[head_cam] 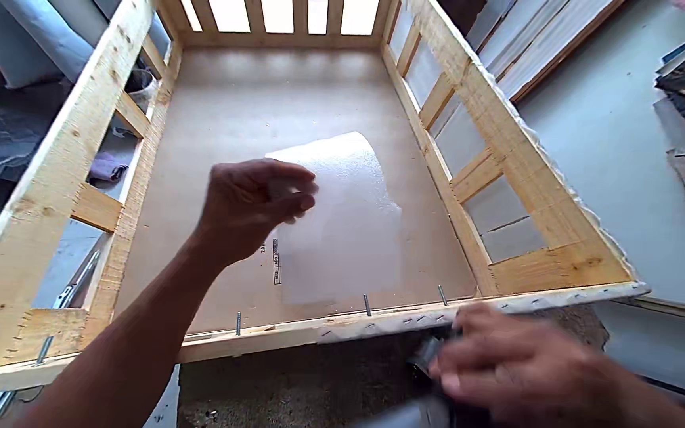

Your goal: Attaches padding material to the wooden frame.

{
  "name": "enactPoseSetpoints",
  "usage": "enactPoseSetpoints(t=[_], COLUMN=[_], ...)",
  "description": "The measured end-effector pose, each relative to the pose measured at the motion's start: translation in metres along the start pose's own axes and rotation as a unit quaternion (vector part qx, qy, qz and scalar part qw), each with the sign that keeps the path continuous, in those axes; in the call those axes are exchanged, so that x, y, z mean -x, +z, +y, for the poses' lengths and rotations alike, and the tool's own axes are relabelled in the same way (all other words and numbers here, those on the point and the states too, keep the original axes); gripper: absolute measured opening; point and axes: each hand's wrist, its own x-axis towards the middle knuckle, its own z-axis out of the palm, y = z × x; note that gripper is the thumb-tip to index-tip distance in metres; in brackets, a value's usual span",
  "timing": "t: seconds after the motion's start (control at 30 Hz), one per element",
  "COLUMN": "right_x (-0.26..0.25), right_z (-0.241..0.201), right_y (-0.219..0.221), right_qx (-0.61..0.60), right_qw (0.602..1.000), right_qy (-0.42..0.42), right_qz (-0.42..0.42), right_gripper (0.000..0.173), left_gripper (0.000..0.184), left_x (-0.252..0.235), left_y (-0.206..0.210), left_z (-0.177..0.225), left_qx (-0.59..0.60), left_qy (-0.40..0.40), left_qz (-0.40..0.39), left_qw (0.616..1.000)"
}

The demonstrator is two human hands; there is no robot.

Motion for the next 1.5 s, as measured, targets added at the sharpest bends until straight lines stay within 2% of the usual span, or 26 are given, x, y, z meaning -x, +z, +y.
enactPoseSetpoints(t=[0.07,0.17,0.23,0.3,0.37,0.43,0.5,0.53,0.6,0.67,0.8,0.87,1.0,1.13,1.17,1.2,1.23,1.27,1.33,1.37,1.43,1.5], right_x=[0.025,0.072,0.099,0.121,0.128,0.135,0.151,0.163,0.180,0.184,0.196,0.199,0.199,0.142,0.123,0.103,0.083,0.063,0.030,0.018,0.007,-0.004], right_z=[-0.013,0.008,0.031,0.047,0.049,0.051,0.068,0.079,0.099,0.108,0.122,0.123,0.108,0.050,0.037,0.025,0.012,0.002,-0.009,-0.009,0.008,0.026], right_y=[0.043,0.153,0.221,0.265,0.272,0.251,0.226,0.218,0.212,0.210,0.196,0.189,0.179,0.174,0.179,0.185,0.193,0.202,0.231,0.249,0.285,0.301], right_qx=[-0.053,-0.015,0.055,0.141,0.162,0.197,0.229,0.233,0.238,0.230,0.203,0.172,0.044,-0.190,-0.219,-0.202,-0.143,-0.067,0.084,0.152,0.259,0.286], right_qw=[0.997,0.974,0.947,0.943,0.937,0.905,0.844,0.816,0.783,0.770,0.796,0.822,0.863,0.843,0.846,0.862,0.887,0.909,0.915,0.909,0.913,0.908], right_qy=[0.051,0.205,0.289,0.286,0.304,0.377,0.473,0.514,0.566,0.594,0.569,0.538,0.501,0.494,0.478,0.460,0.437,0.411,0.373,0.352,0.283,0.271], right_qz=[-0.030,-0.094,-0.132,-0.099,-0.059,0.016,0.108,0.127,0.101,0.031,-0.049,-0.071,0.053,0.094,0.090,0.071,0.040,-0.006,-0.125,-0.164,-0.140,-0.144], right_gripper=[0.024,0.032,0.036,0.033,0.029,0.032,0.052,0.069,0.088,0.094,0.103,0.100,0.083,0.050,0.046,0.045,0.052,0.065,0.081,0.079,0.065,0.061], left_gripper=[0.034,0.026,0.024,0.016,0.005,0.006,0.008,0.007,0.006,0.004,0.008,0.009,0.008,0.008,0.009,0.009,0.010,0.010,0.010,0.011,0.013,0.012], left_x=[0.028,0.125,0.184,0.226,0.261,0.289,0.304,0.308,0.307,0.304,0.305,0.307,0.303,0.306,0.305,0.303,0.303,0.302,0.303,0.303,0.303,0.302], left_y=[-0.021,-0.032,-0.026,-0.014,0.000,0.012,0.022,0.028,0.038,0.043,0.043,0.044,0.049,0.052,0.052,0.052,0.053,0.053,0.052,0.051,0.051,0.051], left_z=[0.045,0.093,0.095,0.072,0.034,-0.002,-0.033,-0.045,-0.062,-0.077,-0.085,-0.087,-0.092,-0.095,-0.096,-0.097,-0.097,-0.097,-0.098,-0.098,-0.099,-0.099], left_qx=[-0.104,-0.205,-0.209,-0.208,-0.237,-0.244,-0.254,-0.253,-0.267,-0.287,-0.349,-0.355,-0.353,-0.353,-0.352,-0.353,-0.356,-0.358,-0.362,-0.362,-0.356,-0.351], left_qy=[0.060,0.091,0.050,0.001,-0.026,-0.066,-0.112,-0.118,-0.108,-0.094,-0.074,-0.067,-0.066,-0.068,-0.068,-0.069,-0.071,-0.074,-0.076,-0.074,-0.065,-0.063], left_qz=[0.023,0.073,0.064,0.051,0.065,0.095,0.114,0.121,0.141,0.151,0.131,0.135,0.159,0.163,0.163,0.162,0.158,0.156,0.155,0.155,0.155,0.159], left_qw=[0.992,0.972,0.975,0.977,0.969,0.963,0.954,0.953,0.947,0.941,0.925,0.923,0.919,0.919,0.919,0.919,0.918,0.918,0.916,0.917,0.919,0.921])
